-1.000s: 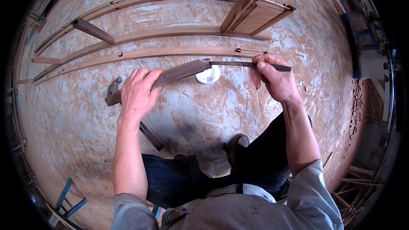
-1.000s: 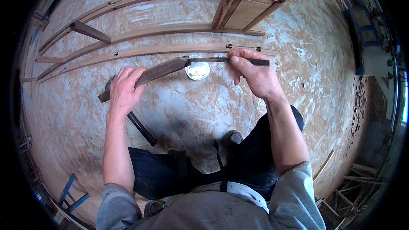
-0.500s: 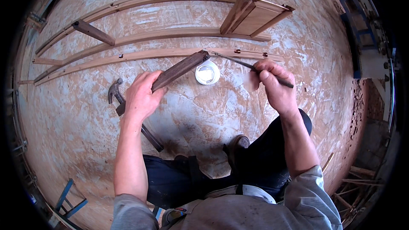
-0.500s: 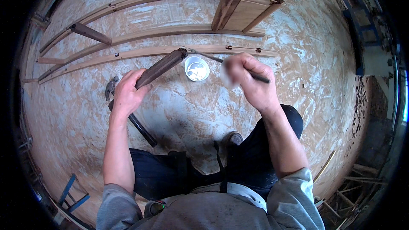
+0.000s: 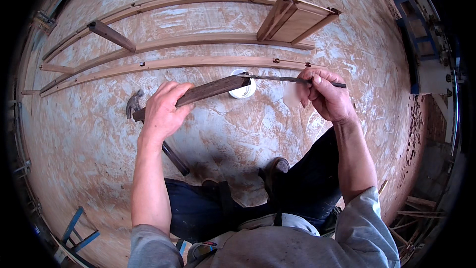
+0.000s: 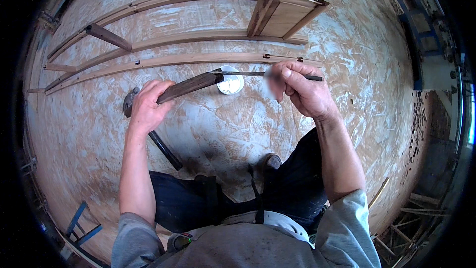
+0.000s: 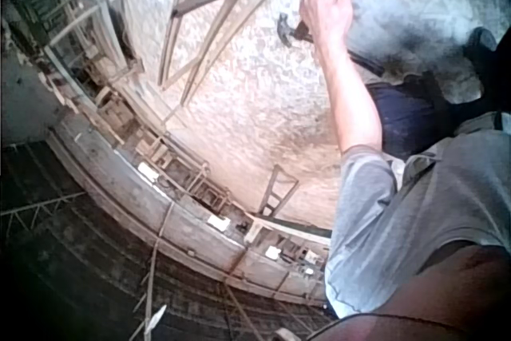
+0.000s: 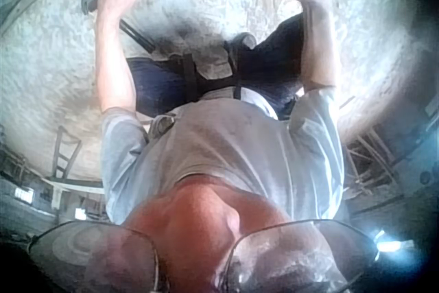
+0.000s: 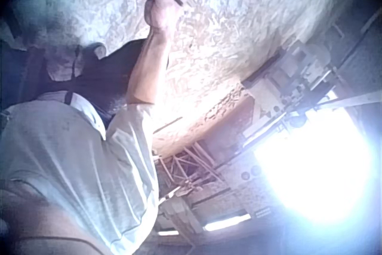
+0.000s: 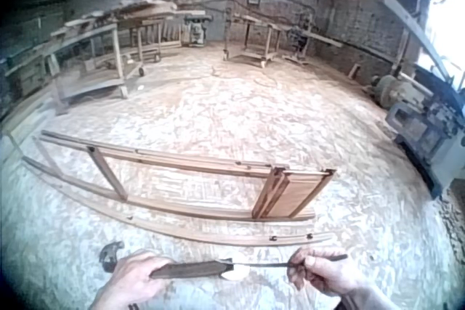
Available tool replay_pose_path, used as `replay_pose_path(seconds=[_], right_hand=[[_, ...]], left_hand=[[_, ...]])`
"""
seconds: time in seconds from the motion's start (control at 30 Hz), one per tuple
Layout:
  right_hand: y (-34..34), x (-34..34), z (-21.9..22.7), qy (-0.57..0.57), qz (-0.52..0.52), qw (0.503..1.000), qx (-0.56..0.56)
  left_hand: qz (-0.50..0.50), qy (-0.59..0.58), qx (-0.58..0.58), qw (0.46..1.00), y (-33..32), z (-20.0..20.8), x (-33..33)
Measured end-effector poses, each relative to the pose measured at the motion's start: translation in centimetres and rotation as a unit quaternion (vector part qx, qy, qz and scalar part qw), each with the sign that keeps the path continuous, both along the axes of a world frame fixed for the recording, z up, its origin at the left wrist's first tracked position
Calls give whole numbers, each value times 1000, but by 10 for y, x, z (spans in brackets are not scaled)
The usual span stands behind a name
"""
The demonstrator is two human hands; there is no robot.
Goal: The person applies glue to the ends of wooden pieces using a brush, then hammers nails into them to join the pieces together. They repeat this process for multiple wooden components, assembling them into larger frames on the floor.
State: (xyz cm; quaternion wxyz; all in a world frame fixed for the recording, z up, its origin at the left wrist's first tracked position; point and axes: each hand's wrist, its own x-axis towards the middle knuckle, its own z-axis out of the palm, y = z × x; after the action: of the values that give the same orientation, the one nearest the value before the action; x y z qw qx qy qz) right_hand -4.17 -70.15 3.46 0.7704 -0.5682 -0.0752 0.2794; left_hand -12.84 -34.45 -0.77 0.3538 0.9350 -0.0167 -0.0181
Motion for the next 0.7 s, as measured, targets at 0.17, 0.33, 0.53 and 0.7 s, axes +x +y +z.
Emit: replay_pose_path(seconds=[0.17, 0.33, 0.53, 0.7], right_hand=[[-9, 2, 3, -55, 23, 997, -51], [12, -15, -1, -166, -74, 982, -46], [49, -34, 13, -367, -47, 902, -220], [57, -38, 11, -468, 19, 844, -262]], left_hand=[[10, 31, -9, 999, -5, -1, -1], [61, 152, -134, 977, -13, 2, 2], [78, 175, -166, 967, -21, 3, 3], [87, 181, -138, 970, -29, 14, 5]])
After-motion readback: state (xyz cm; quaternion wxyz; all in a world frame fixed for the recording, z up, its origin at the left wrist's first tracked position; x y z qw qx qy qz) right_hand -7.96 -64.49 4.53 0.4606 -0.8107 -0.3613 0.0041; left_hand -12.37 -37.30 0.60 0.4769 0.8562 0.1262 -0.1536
